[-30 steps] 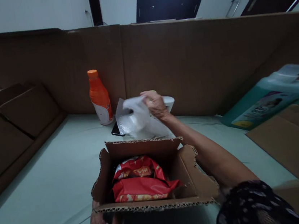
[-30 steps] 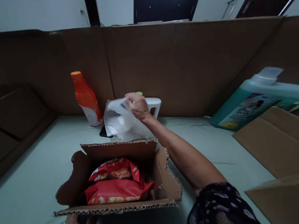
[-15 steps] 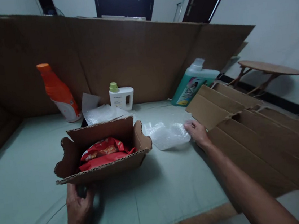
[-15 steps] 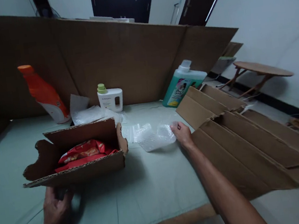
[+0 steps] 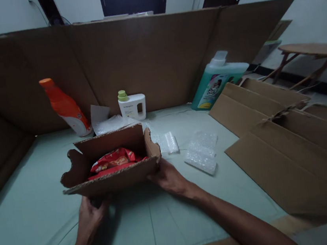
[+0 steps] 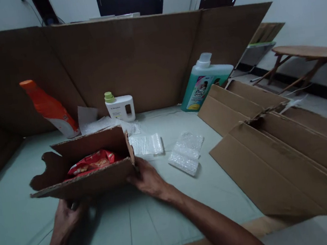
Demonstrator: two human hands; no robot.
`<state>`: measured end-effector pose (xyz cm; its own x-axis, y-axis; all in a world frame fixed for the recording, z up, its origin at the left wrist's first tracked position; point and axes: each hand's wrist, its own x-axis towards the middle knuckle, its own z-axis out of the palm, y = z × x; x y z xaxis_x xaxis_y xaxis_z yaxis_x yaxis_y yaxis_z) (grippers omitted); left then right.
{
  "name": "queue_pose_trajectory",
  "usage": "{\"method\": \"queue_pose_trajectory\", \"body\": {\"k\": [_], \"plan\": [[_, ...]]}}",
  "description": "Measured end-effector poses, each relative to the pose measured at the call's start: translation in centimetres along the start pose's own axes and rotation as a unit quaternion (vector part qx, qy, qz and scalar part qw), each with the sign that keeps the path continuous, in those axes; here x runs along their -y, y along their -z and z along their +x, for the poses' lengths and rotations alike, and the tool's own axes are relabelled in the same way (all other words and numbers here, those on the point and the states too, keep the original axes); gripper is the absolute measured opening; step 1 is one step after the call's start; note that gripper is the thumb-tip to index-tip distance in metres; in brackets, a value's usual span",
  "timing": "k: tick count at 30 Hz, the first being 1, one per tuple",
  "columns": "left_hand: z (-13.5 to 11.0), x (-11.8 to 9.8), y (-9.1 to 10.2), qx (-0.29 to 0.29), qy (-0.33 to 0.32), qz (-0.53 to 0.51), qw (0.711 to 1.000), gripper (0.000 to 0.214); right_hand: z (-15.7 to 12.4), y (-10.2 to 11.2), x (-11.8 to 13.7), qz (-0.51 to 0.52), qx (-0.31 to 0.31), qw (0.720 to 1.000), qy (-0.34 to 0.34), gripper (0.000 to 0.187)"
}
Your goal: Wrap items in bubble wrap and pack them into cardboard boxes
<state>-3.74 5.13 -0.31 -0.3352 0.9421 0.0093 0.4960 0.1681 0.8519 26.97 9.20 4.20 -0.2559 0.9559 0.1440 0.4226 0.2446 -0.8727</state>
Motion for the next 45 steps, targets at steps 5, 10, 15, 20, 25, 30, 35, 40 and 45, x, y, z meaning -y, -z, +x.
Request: {"method": "queue_pose_trajectory", "body": {"k": [5, 10, 15, 20, 25, 30, 35, 40, 45], "plan": [[4.8, -2.6, -2.2, 0.008, -0.045, -0.034, 0.998, 0.065, 4.9, -0.4, -1.4, -0.012, -0.039, 0.999, -0.019, 0.045], [6.8, -2.8, -4.4, 0.002, -0.069, -0.094, 0.993, 0.063, 6.2, 1.9, -3.9, -0.142, -0.080, 0.986, 0.028, 0.047], [6.5, -1.0, -5.1, -0.055, -0.052, -0.171, 0.982, 0.074, 5.8, 5.2, -5.7, -0.486, -0.045, 0.871, -0.058, 0.042], [6.9, -0.3, -5.6, -0.080, -0.057, -0.214, 0.972, 0.076, 3.6, 5.8, -2.7, -0.537, 0.023, 0.840, -0.078, 0.026], [7.4, -0.7, -5.7, -0.096, -0.066, -0.216, 0.969, 0.079, -3.5, 0.9, 3.1, -0.514, 0.153, 0.844, 0.016, 0.017], [4.6, -1.8, -4.2, -0.124, -0.069, -0.182, 0.973, 0.079, -10.2, -2.4, 5.8, -0.419, 0.194, 0.876, 0.138, 0.015], [-3.2, -2.4, -2.2, -0.013, -0.105, -0.084, 0.991, 0.061, -13.6, -2.6, 4.6, -0.327, 0.085, 0.932, 0.129, 0.016], [-9.1, -1.1, -2.2, 0.035, -0.149, 0.127, 0.980, 0.052, -14.8, -3.1, 2.9, -0.197, -0.067, 0.974, 0.092, 0.020], [-11.0, -0.2, -1.6, 0.023, -0.164, 0.121, 0.979, 0.048, -13.4, -1.6, 1.7, -0.045, -0.170, 0.984, 0.010, 0.014]]}}
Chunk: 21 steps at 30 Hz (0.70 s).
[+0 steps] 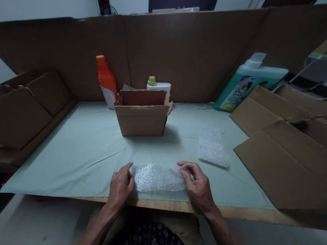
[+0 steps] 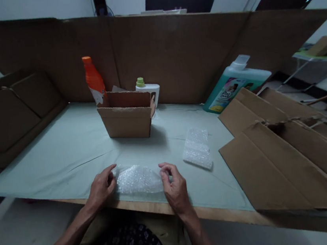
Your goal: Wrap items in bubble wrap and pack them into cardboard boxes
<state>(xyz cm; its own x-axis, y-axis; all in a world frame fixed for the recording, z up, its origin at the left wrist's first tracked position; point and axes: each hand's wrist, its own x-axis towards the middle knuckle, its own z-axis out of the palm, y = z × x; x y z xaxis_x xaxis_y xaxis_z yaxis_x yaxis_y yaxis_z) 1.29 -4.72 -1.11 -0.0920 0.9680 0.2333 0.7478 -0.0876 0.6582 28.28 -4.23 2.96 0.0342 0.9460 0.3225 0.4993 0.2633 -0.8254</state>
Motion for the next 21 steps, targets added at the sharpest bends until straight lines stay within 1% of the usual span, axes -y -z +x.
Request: {"method": "queue_pose_trajectory", "body": {"k": [2, 3, 5, 7, 9, 11, 12, 14, 16, 18, 19, 21], "plan": [[0.0, 0.2, 0.8, -0.037, 0.016, -0.014, 0.999, 0.047, 1.2, 0.3, -0.8, 0.027, -0.036, 0.999, -0.001, 0.013], [0.1, 0.3, 1.2, -0.055, 0.028, -0.012, 0.998, 0.047, 1.7, 0.3, -1.3, 0.025, -0.040, 0.999, -0.001, 0.013], [0.5, 0.7, 2.0, -0.066, 0.054, 0.006, 0.996, 0.048, 2.4, 0.4, -2.4, -0.014, -0.012, 1.000, -0.019, 0.012], [1.1, 1.2, 2.6, -0.053, 0.074, 0.026, 0.995, 0.051, 2.8, 0.8, -3.6, -0.070, 0.017, 0.997, -0.041, 0.016], [2.0, 1.5, 3.2, -0.057, 0.083, 0.035, 0.994, 0.055, 3.2, 1.5, -4.5, -0.094, 0.012, 0.995, -0.036, 0.025], [3.5, 1.4, 3.8, -0.085, 0.076, 0.028, 0.993, 0.059, 4.4, 2.3, -4.9, -0.073, -0.001, 0.997, -0.010, 0.032], [4.4, 1.3, 4.0, -0.099, 0.069, 0.021, 0.992, 0.060, 5.3, 2.5, -4.9, -0.055, 0.008, 0.998, 0.002, 0.033], [7.0, 0.9, 4.0, -0.118, 0.058, -0.007, 0.991, 0.066, 7.9, 2.4, -4.8, -0.020, 0.050, 0.998, 0.012, 0.035], [10.0, 0.5, 3.5, -0.131, 0.076, -0.056, 0.987, 0.076, 11.0, 1.2, -4.5, -0.003, 0.095, 0.995, 0.015, 0.043], [12.9, 0.3, 2.3, -0.135, 0.113, -0.105, 0.979, 0.085, 13.9, -0.8, -4.2, 0.004, 0.127, 0.992, 0.020, 0.055], [14.1, 0.3, 1.7, -0.131, 0.126, -0.122, 0.976, 0.086, 15.2, -1.9, -4.1, 0.006, 0.138, 0.990, 0.023, 0.059], [16.1, 0.2, 0.2, -0.111, 0.132, -0.137, 0.976, 0.082, 17.0, -4.0, -4.0, 0.005, 0.151, 0.988, 0.024, 0.064]]}}
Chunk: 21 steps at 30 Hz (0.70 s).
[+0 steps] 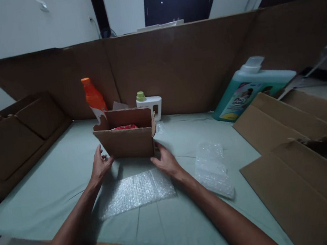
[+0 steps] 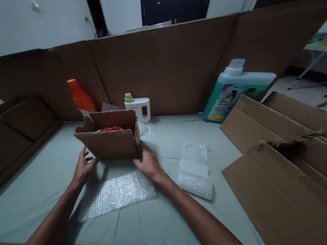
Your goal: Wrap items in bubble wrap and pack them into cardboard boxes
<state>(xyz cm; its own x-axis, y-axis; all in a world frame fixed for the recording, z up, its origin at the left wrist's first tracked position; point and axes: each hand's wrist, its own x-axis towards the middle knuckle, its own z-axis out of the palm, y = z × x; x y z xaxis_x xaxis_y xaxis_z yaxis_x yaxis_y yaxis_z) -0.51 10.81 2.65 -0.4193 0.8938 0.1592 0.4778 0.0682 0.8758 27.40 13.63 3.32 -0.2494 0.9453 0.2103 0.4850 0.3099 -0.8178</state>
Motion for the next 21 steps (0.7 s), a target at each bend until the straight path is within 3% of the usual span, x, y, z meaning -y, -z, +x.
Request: {"method": "queue_pose_trajectory", "body": {"k": [3, 6, 10, 14, 17, 19, 21], "plan": [[1.7, -0.2, -2.0, 0.023, -0.006, -0.006, 1.000, 0.076, 1.8, -1.4, -0.3, -0.010, -0.003, 1.000, -0.008, 0.065], [3.3, -0.7, -3.0, 0.040, -0.010, -0.007, 0.999, 0.076, 1.9, -1.2, -0.9, -0.015, -0.005, 1.000, -0.011, 0.064], [3.8, -0.8, -1.8, 0.058, -0.012, 0.015, 0.998, 0.084, -0.3, 0.5, -1.9, -0.078, 0.017, 0.997, -0.017, 0.055], [-0.9, 1.2, 2.3, 0.088, -0.041, 0.151, 0.984, 0.075, -3.6, 1.2, -2.1, -0.139, 0.058, 0.988, -0.019, 0.047], [-6.1, 3.2, 5.4, 0.152, -0.098, 0.305, 0.935, 0.046, -5.5, 0.6, -1.0, -0.195, 0.066, 0.978, -0.032, 0.050], [-8.4, 4.2, 6.7, 0.186, -0.123, 0.328, 0.918, 0.025, -6.4, 0.1, -0.1, -0.215, 0.071, 0.973, -0.041, 0.046], [-8.9, 4.4, 7.5, 0.204, -0.131, 0.296, 0.924, 0.011, -7.4, 0.0, 1.0, -0.193, 0.082, 0.976, -0.053, 0.046]]}}
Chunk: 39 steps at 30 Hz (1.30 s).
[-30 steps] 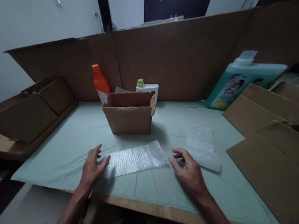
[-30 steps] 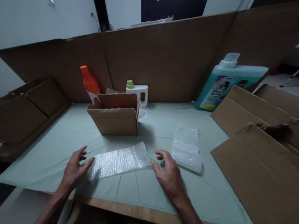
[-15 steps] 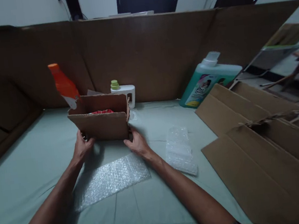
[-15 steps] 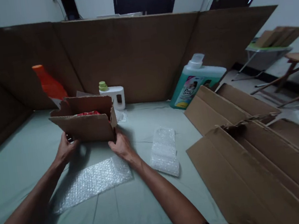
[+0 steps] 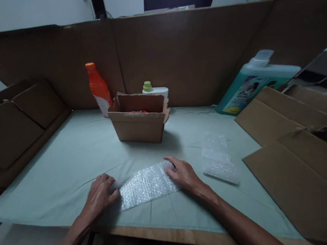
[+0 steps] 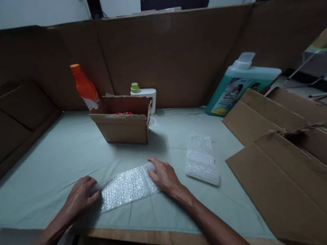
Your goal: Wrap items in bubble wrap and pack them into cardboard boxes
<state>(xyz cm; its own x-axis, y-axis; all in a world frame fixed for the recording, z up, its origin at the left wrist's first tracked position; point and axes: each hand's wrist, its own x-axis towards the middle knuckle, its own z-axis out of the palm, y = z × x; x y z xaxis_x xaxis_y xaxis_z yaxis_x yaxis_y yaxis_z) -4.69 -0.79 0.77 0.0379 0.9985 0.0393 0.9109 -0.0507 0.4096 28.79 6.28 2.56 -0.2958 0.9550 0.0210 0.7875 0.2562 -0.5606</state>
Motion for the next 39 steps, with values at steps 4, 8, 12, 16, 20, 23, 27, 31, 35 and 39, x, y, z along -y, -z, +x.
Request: {"method": "queue_pose_trajectory", "body": {"k": [4, 8, 12, 16, 20, 23, 27, 31, 35, 39], "plan": [[3.1, 0.0, 1.2, -0.035, -0.004, -0.083, 0.996, 0.004, -3.9, 0.3, 2.0, 0.101, 0.051, 0.993, -0.039, 0.054], [8.9, -1.3, 0.9, -0.090, -0.032, -0.118, 0.988, 0.023, -8.1, 0.1, 4.7, 0.151, 0.158, 0.975, -0.046, 0.057], [12.6, -2.0, -0.4, -0.146, -0.061, -0.150, 0.976, 0.051, -9.4, 0.9, 6.6, 0.126, 0.240, 0.963, -0.020, 0.041], [13.7, -0.7, -0.6, -0.183, -0.068, -0.195, 0.961, 0.061, -5.7, 2.4, 5.3, 0.128, 0.178, 0.975, -0.036, 0.027], [15.5, 0.2, -0.5, -0.190, -0.027, -0.301, 0.934, 0.077, 2.0, 2.3, 2.1, 0.155, -0.038, 0.985, -0.070, 0.047], [17.3, -0.8, -0.8, -0.163, -0.029, -0.349, 0.922, 0.082, 7.8, 1.2, 0.6, 0.185, -0.127, 0.972, -0.067, 0.062], [18.8, -2.6, -0.7, -0.130, -0.048, -0.362, 0.922, 0.084, 12.4, 0.2, 0.1, 0.206, -0.161, 0.965, -0.035, 0.057], [16.8, -2.5, -0.4, -0.119, -0.040, -0.283, 0.951, 0.083, 12.0, 0.4, -1.0, 0.217, -0.167, 0.961, -0.030, 0.057], [11.7, -0.8, -0.4, -0.076, -0.022, -0.097, 0.992, 0.069, 6.6, 0.0, -2.1, 0.138, -0.120, 0.983, -0.002, 0.044], [8.3, -0.2, -1.6, -0.012, -0.052, 0.014, 0.998, 0.052, -0.7, -1.8, -0.3, 0.026, -0.056, 0.996, 0.061, 0.035]]}}
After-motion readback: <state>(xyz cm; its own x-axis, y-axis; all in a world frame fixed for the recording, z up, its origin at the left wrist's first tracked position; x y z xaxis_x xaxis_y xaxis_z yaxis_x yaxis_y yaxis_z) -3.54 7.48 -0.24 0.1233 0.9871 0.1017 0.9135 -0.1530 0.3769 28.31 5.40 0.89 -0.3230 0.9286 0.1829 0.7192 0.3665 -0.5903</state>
